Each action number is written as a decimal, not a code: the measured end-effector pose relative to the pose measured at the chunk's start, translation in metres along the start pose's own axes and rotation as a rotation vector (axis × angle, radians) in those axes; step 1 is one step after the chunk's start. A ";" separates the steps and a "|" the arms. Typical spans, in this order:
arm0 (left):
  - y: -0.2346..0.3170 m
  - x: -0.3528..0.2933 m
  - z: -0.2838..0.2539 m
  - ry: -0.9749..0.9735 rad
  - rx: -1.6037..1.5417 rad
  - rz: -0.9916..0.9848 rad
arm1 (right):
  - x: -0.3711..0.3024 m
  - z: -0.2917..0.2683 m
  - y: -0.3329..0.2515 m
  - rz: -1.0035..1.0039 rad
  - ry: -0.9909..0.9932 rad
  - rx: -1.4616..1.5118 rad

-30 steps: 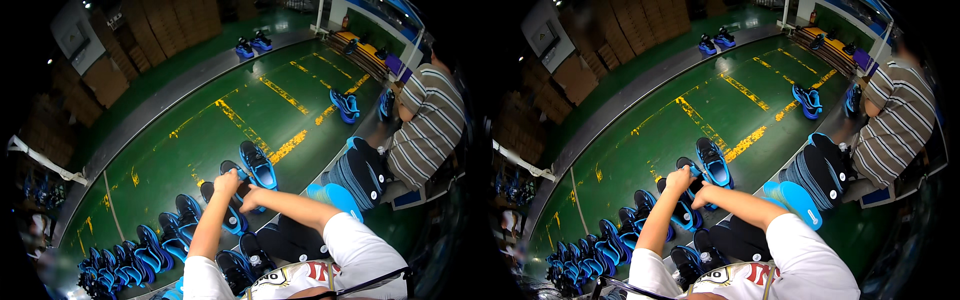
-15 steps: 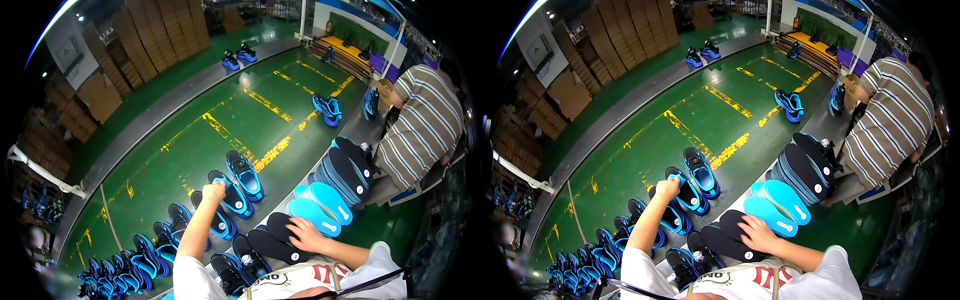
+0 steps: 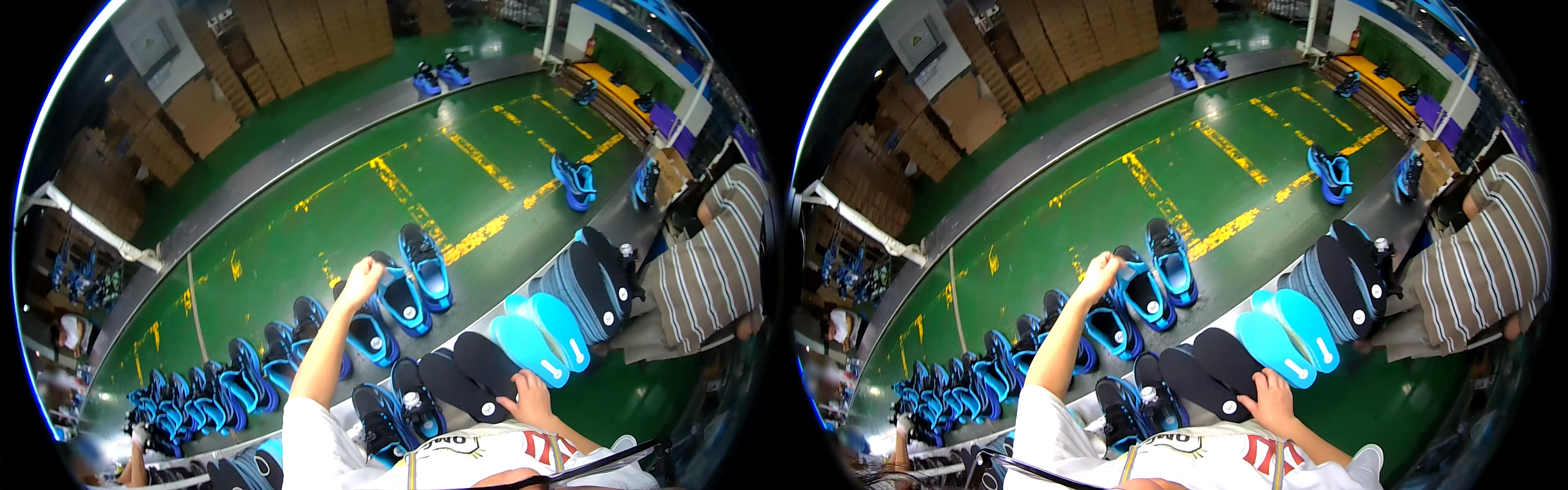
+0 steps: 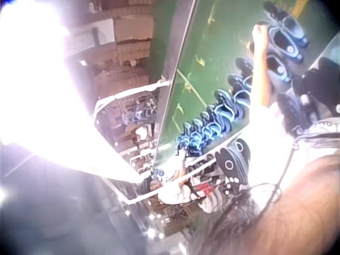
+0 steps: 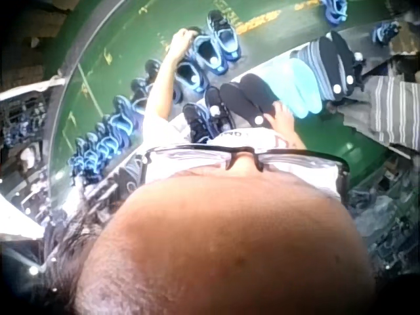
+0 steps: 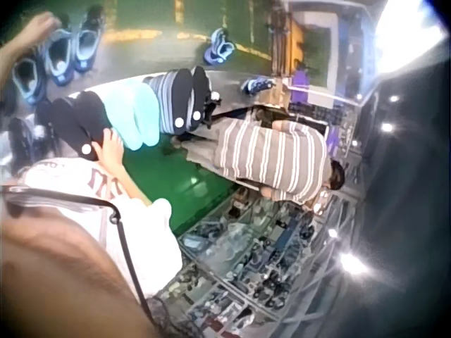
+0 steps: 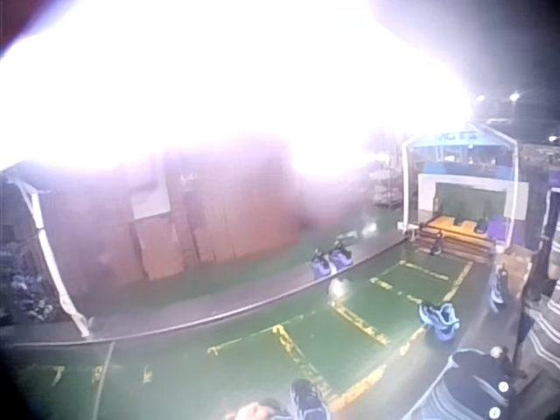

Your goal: The person places insoles into shoes on a conveyor belt, stacks multiple insoles, and uses a machine to press them into place.

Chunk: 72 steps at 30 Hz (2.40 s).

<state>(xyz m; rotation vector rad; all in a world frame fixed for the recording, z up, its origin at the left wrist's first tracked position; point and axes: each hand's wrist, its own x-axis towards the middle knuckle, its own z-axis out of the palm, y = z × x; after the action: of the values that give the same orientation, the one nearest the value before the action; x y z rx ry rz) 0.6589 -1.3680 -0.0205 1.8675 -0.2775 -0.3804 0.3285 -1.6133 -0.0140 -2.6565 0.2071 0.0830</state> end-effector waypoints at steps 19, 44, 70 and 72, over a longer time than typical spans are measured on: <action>0.021 0.047 0.067 -0.183 0.960 0.210 | 0.182 -0.097 -0.024 -0.138 0.099 0.569; -0.006 0.066 0.069 -0.028 0.354 -0.064 | 0.270 0.004 -0.065 -0.192 -0.289 -0.477; -0.054 0.087 0.092 0.034 0.176 -0.057 | 0.341 0.067 -0.037 -0.551 -0.841 -0.802; -0.057 0.091 0.096 0.053 0.281 -0.044 | 0.341 0.075 -0.033 -0.518 -0.902 -0.957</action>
<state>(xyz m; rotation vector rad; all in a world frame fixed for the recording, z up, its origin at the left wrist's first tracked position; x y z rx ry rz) 0.7050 -1.4675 -0.1147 2.1588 -0.2648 -0.3341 0.6684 -1.5948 -0.0976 -3.0779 -1.0335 1.4617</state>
